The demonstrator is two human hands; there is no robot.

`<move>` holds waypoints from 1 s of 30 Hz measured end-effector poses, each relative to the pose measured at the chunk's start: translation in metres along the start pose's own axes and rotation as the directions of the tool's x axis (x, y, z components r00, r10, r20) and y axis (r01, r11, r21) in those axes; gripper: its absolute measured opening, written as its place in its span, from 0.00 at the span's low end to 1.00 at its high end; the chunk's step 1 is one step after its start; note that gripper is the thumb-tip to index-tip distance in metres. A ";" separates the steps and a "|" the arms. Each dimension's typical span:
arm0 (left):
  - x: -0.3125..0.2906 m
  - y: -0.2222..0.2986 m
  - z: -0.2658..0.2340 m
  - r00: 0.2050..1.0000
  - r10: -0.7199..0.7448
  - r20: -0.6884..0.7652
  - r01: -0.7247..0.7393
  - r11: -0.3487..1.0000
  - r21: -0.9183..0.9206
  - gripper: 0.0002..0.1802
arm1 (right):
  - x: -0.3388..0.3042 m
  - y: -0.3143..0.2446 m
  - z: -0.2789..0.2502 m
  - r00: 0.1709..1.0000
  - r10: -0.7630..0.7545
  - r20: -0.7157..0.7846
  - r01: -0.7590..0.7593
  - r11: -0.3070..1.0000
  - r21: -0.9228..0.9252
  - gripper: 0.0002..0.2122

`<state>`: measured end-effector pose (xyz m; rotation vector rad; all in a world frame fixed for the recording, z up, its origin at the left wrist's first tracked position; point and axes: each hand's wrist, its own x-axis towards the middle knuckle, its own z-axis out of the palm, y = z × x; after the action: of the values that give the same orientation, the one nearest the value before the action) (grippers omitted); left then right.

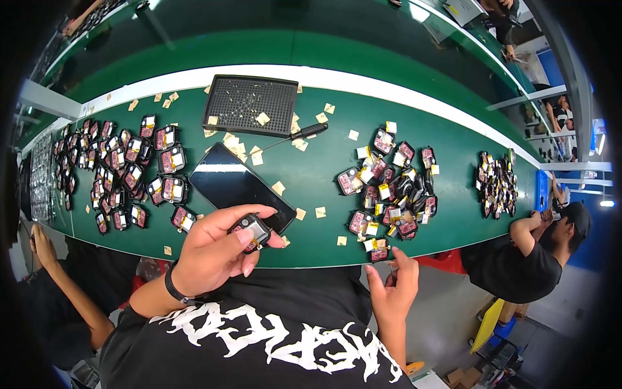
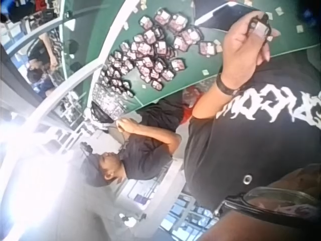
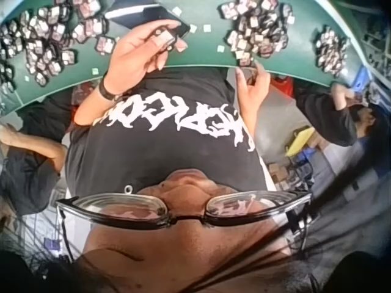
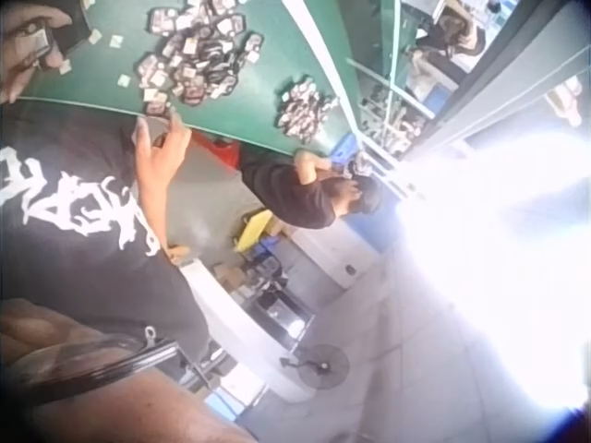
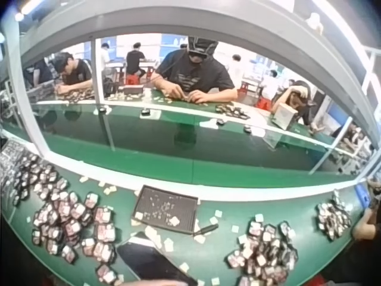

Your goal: Assembling small electronic components, specifically attaching adhesive or protective layers to sensor modules, on a production line.

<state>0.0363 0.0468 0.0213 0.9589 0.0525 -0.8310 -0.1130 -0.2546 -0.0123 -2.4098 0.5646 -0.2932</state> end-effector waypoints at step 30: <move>-0.032 0.012 0.002 0.980 0.191 0.051 -0.197 0.912 0.361 0.26 | -0.006 0.032 0.024 0.964 -0.209 -0.163 0.223 0.972 0.070 0.20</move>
<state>0.0214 0.0681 0.0434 1.2855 -0.2157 -0.6738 -0.1207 -0.2610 -0.0516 -2.3784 0.3471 -0.5914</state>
